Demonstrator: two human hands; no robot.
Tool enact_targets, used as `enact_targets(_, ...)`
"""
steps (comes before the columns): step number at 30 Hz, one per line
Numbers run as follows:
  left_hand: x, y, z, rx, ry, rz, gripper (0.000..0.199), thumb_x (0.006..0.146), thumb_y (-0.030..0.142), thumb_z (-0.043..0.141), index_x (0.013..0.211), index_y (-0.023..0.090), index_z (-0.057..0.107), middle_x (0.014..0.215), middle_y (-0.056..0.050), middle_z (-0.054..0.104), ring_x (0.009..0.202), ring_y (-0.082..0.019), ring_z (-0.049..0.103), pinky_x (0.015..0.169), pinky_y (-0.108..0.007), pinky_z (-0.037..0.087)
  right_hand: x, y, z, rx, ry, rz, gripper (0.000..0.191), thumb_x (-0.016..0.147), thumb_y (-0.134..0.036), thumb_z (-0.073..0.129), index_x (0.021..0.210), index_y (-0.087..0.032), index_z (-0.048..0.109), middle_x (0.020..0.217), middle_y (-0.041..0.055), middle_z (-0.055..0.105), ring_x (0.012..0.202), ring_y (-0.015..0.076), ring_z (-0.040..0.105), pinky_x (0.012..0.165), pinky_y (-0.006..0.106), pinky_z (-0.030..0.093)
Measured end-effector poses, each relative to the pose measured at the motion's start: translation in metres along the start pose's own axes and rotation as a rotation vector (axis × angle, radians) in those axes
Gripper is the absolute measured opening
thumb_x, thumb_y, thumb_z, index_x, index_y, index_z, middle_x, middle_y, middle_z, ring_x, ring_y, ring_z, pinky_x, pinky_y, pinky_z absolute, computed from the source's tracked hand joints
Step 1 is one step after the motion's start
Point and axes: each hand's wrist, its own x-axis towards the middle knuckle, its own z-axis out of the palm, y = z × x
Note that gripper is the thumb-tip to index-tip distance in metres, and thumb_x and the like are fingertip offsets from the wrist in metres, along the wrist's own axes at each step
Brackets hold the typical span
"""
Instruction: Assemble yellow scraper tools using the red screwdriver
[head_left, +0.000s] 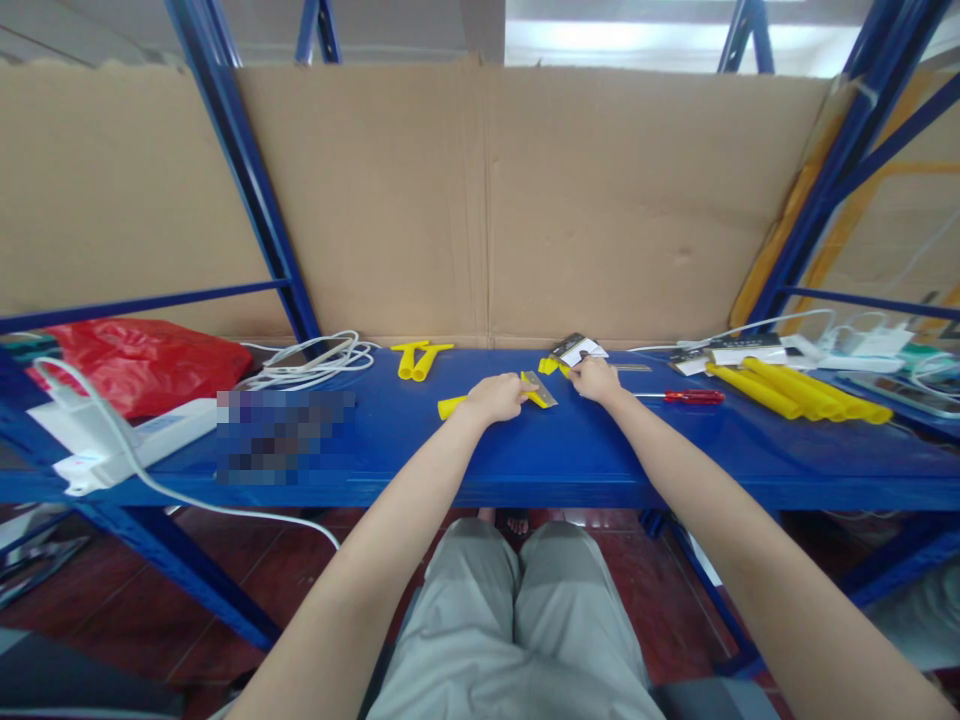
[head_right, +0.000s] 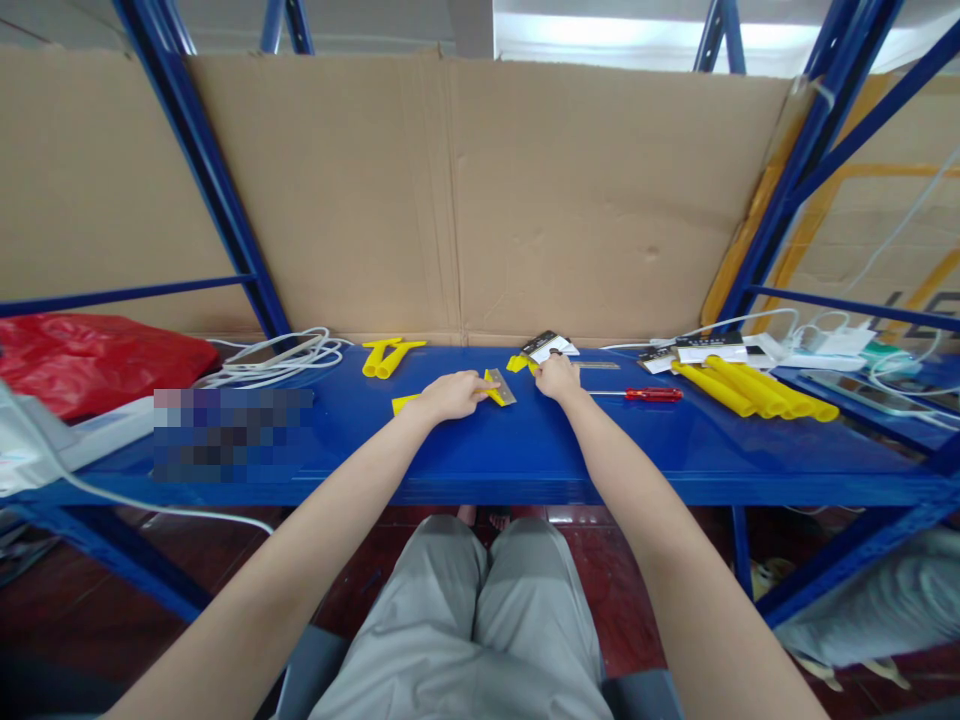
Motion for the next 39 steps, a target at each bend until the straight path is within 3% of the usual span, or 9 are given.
enact_targets(3,0.000,0.000,0.000,-0.002,-0.002,0.005,0.040,0.093,0.028,0.038,0.130,0.031,0.054,0.115,-0.006,0.061,0.106,-0.022,0.059,0.085,-0.030,0.046,0.000,-0.007,-0.001,-0.044,-0.041,0.005,0.038,0.090,-0.032,0.039,0.107,-0.013,0.067,0.128,0.0185,0.053,0.122,0.0317,0.044,0.095,0.044,0.038)
enact_targets(6,0.001,0.000,0.001,0.000,0.006,0.008,0.040,0.093,0.028,0.039,0.130,0.030,0.054,0.113,-0.007,0.062,0.105,-0.023,0.059,0.086,-0.030,0.046,-0.002,-0.010,-0.004,-0.076,-0.040,-0.024,0.039,0.091,-0.031,0.037,0.105,-0.012,0.068,0.128,0.0192,0.054,0.122,0.0322,0.044,0.097,0.046,0.035)
enact_targets(14,0.000,-0.001,0.002,0.004,0.008,0.013,0.040,0.093,0.027,0.038,0.128,0.029,0.056,0.113,-0.007,0.061,0.106,-0.022,0.059,0.086,-0.029,0.046,-0.010,-0.010,-0.010,-0.047,-0.055,-0.157,0.029,0.084,-0.040,0.053,0.084,-0.017,0.071,0.096,0.0104,0.070,0.097,0.0261,0.061,0.077,0.032,0.044)
enact_targets(18,0.000,0.000,0.002,0.008,0.002,0.025,0.040,0.092,0.026,0.039,0.128,0.031,0.056,0.114,-0.007,0.059,0.106,-0.022,0.059,0.086,-0.030,0.046,-0.010,-0.013,-0.008,-0.034,-0.056,-0.209,0.019,0.083,-0.027,0.055,0.084,-0.015,0.070,0.092,0.0100,0.071,0.084,0.0211,0.064,0.066,0.025,0.043)
enact_targets(22,0.001,0.000,0.001,0.010,-0.002,0.042,0.039,0.092,0.027,0.040,0.125,0.031,0.058,0.114,-0.007,0.057,0.105,-0.023,0.059,0.086,-0.031,0.045,-0.010,-0.015,-0.011,-0.055,-0.046,-0.298,0.021,0.082,-0.013,0.050,0.086,-0.011,0.070,0.089,0.0127,0.071,0.079,0.0192,0.065,0.064,0.023,0.041)
enact_targets(30,0.001,0.003,0.000,0.040,-0.026,0.066,0.037,0.091,0.025,0.041,0.120,0.031,0.062,0.108,-0.007,0.058,0.100,-0.022,0.058,0.083,-0.031,0.046,-0.011,-0.009,-0.017,-0.083,-0.136,-0.338,0.022,0.085,-0.024,0.055,0.085,-0.009,0.071,0.078,0.0114,0.071,0.070,0.0179,0.064,0.063,0.023,0.041)
enact_targets(39,0.003,0.002,0.000,0.037,-0.019,0.079,0.038,0.088,0.019,0.042,0.118,0.031,0.063,0.103,-0.006,0.059,0.097,-0.020,0.059,0.080,-0.028,0.045,-0.010,-0.008,-0.016,-0.103,-0.123,-0.311,0.020,0.082,-0.019,0.054,0.089,-0.013,0.072,0.090,0.0112,0.072,0.085,0.0205,0.065,0.070,0.023,0.043)
